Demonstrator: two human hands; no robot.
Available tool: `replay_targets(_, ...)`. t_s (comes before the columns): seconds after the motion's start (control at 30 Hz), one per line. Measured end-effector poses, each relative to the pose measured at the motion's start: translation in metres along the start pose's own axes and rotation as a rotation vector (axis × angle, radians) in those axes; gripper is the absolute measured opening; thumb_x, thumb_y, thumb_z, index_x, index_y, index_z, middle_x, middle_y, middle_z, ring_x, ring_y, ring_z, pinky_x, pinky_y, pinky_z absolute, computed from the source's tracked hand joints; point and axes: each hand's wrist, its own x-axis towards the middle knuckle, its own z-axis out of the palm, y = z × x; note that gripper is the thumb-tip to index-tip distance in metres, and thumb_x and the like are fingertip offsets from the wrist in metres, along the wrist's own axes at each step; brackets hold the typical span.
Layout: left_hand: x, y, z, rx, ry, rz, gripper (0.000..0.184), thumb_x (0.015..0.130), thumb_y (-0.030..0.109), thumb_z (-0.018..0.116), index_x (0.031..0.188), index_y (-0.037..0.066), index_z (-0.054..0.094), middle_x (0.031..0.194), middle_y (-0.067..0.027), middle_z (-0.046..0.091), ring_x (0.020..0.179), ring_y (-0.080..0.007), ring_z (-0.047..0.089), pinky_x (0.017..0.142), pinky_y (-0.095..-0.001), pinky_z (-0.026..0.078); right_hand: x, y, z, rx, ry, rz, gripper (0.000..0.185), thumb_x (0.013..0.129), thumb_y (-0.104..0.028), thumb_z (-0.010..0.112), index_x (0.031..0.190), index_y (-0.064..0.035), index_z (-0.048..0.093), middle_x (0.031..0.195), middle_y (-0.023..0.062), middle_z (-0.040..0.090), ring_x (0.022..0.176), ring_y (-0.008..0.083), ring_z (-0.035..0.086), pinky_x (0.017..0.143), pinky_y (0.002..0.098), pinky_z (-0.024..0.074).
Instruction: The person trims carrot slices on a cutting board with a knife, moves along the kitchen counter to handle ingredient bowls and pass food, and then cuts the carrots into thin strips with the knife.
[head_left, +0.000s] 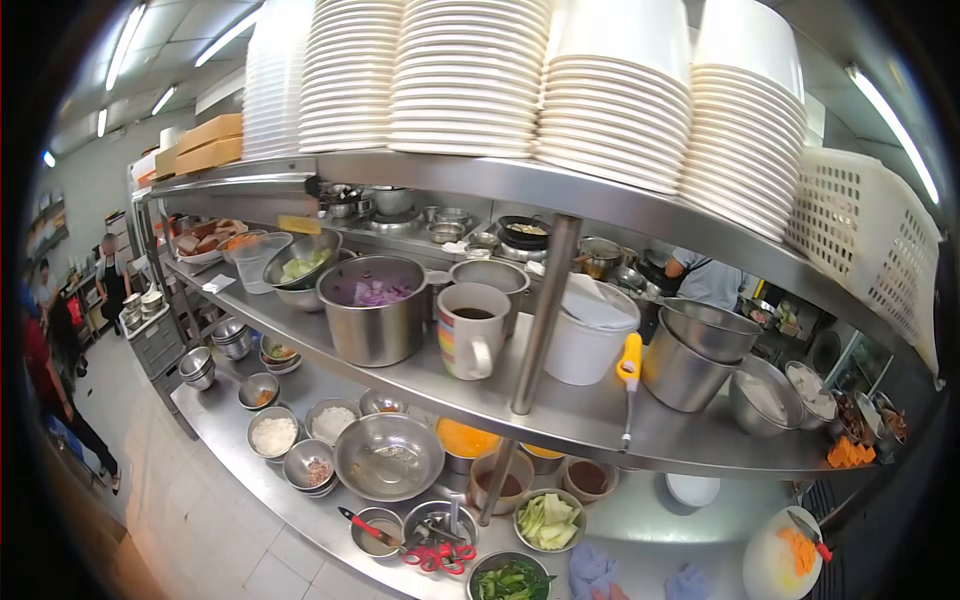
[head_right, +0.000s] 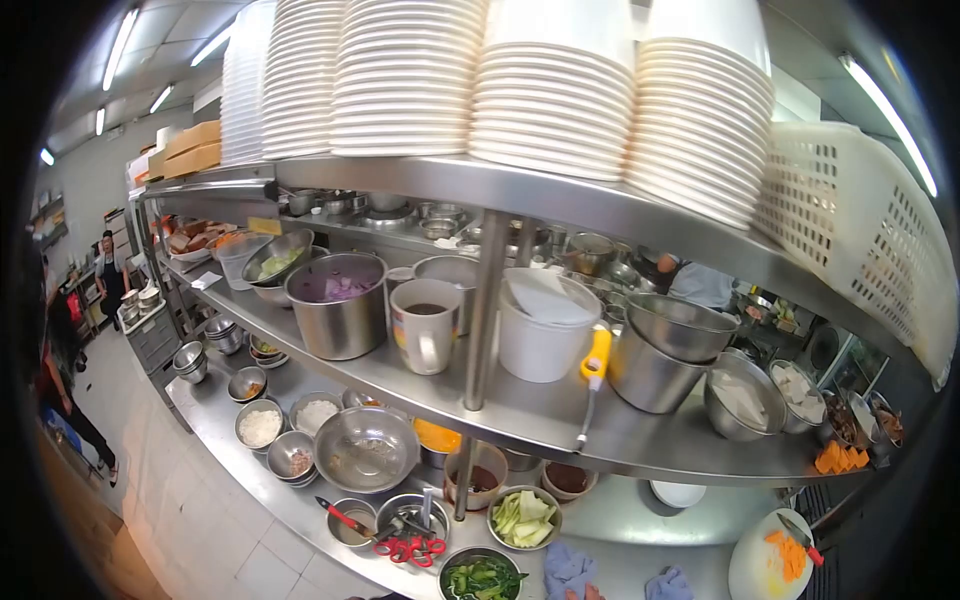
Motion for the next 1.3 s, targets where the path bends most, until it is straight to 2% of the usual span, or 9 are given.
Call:
replay_targets(0.23, 0.051, -0.061, -0.043, 0.171, -0.398, -0.045, 0.050, 0.083, 0.044, 0.079, 0.118, 0.008, 0.080, 0.114, -0.0160, 0.079, 0.104, -0.0306, 0.075, 0.094, -0.0467, 0.058, 0.009, -0.016, 0.012, -0.087, -0.101, 0.134, 0.075, 0.085, -0.027, 0.068, 0.155, -0.0099, 0.047, 0.160, 0.0349, 0.037, 0.144, 0.0533, 0.039, 0.116, 0.0630, 0.0355)
replay_targets(0.37, 0.045, -0.100, -0.106, 0.266, 0.046, 0.302, 0.045, 0.095, 0.046, 0.060, 0.117, 0.012, 0.079, 0.132, -0.0189, 0.072, 0.123, -0.0370, 0.068, 0.105, -0.0472, 0.055, 0.016, -0.020, 0.058, -0.071, 0.152, 0.302, 0.073, 0.073, -0.018, 0.066, 0.143, -0.0026, 0.051, 0.152, 0.0403, 0.040, 0.138, 0.0601, 0.042, 0.118, 0.0639, 0.0330)
replay_targets(0.73, 0.048, -0.205, -0.188, 0.147, -0.210, -0.263, 0.082, 0.087, 0.069, 0.068, 0.146, 0.012, 0.063, 0.158, -0.0157, 0.055, 0.145, -0.0345, 0.052, 0.117, -0.0455, 0.046, 0.040, -0.091, 0.098, -0.205, 0.288, 0.884, 0.078, 0.084, -0.013, 0.064, 0.158, -0.0074, 0.040, 0.159, 0.0361, 0.037, 0.146, 0.0539, 0.038, 0.119, 0.0607, 0.0348)
replay_targets(0.8, 0.045, -0.210, -0.194, 0.069, -0.077, -0.004, 0.067, 0.100, 0.058, 0.064, 0.139, 0.004, 0.067, 0.137, -0.0212, 0.068, 0.127, -0.0387, 0.064, 0.110, -0.0504, 0.050, 0.051, -0.100, 0.103, -0.172, 0.300, 0.997, 0.078, 0.086, -0.016, 0.065, 0.159, -0.0100, 0.039, 0.162, 0.0324, 0.035, 0.151, 0.0508, 0.034, 0.120, 0.0639, 0.0331)
replay_targets(0.83, 0.042, -0.212, -0.184, 0.403, 0.173, 0.537, 0.047, 0.106, 0.048, 0.061, 0.095, 0.004, 0.075, 0.093, -0.0197, 0.076, 0.089, -0.0372, 0.070, 0.080, -0.0466, 0.056, 0.053, -0.110, 0.103, -0.238, 0.256, 1.063, 0.077, 0.089, -0.020, 0.065, 0.161, -0.0134, 0.037, 0.166, 0.0282, 0.031, 0.154, 0.0471, 0.030, 0.118, 0.0707, 0.0295)
replay_targets(0.9, 0.048, -0.197, -0.198, -0.636, 0.194, -0.128, 0.061, 0.109, 0.056, 0.048, 0.110, 0.002, 0.075, 0.097, -0.0222, 0.076, 0.096, -0.0418, 0.071, 0.087, -0.0518, 0.056, 0.058, -0.120, 0.104, -0.294, 0.238, 1.134, 0.077, 0.092, -0.025, 0.064, 0.163, -0.0168, 0.035, 0.169, 0.0240, 0.028, 0.157, 0.0434, 0.025, 0.116, 0.0776, 0.0259)
replay_targets(1.03, 0.089, -0.176, -0.259, -0.773, 1.119, -0.468, 0.078, 0.104, 0.070, 0.049, 0.149, 0.008, 0.058, 0.165, -0.0251, 0.040, 0.144, -0.0375, 0.046, 0.116, -0.0448, 0.044, 0.046, -0.106, 0.126, -0.367, 0.196, 1.239, 0.072, 0.099, -0.040, 0.055, 0.166, -0.0272, 0.030, 0.171, 0.0182, 0.026, 0.160, 0.0379, 0.023, 0.106, 0.0889, 0.0229)
replay_targets(1.1, 0.103, -0.165, -0.323, -1.056, 1.305, -0.413, 0.077, 0.104, 0.053, 0.059, 0.158, 0.001, 0.042, 0.147, -0.0304, 0.056, 0.132, -0.0468, 0.057, 0.110, -0.0550, 0.049, 0.019, -0.086, 0.146, -0.447, 0.385, 0.865, 0.078, 0.097, -0.041, 0.062, 0.167, -0.0213, 0.033, 0.169, 0.0253, 0.030, 0.154, 0.0475, 0.029, 0.117, 0.0649, 0.0376)
replay_targets(1.3, 0.122, -0.091, -0.363, -0.693, 1.275, -0.668, 0.088, 0.107, 0.048, 0.054, 0.163, -0.009, 0.016, 0.149, -0.0358, 0.047, 0.128, -0.0522, 0.057, 0.107, -0.0607, 0.050, 0.029, -0.102, 0.131, -0.381, 0.270, 1.084, 0.078, 0.101, -0.053, 0.056, 0.170, -0.0302, 0.027, 0.174, 0.0120, 0.027, 0.159, 0.0369, 0.026, 0.114, 0.0725, 0.0350)
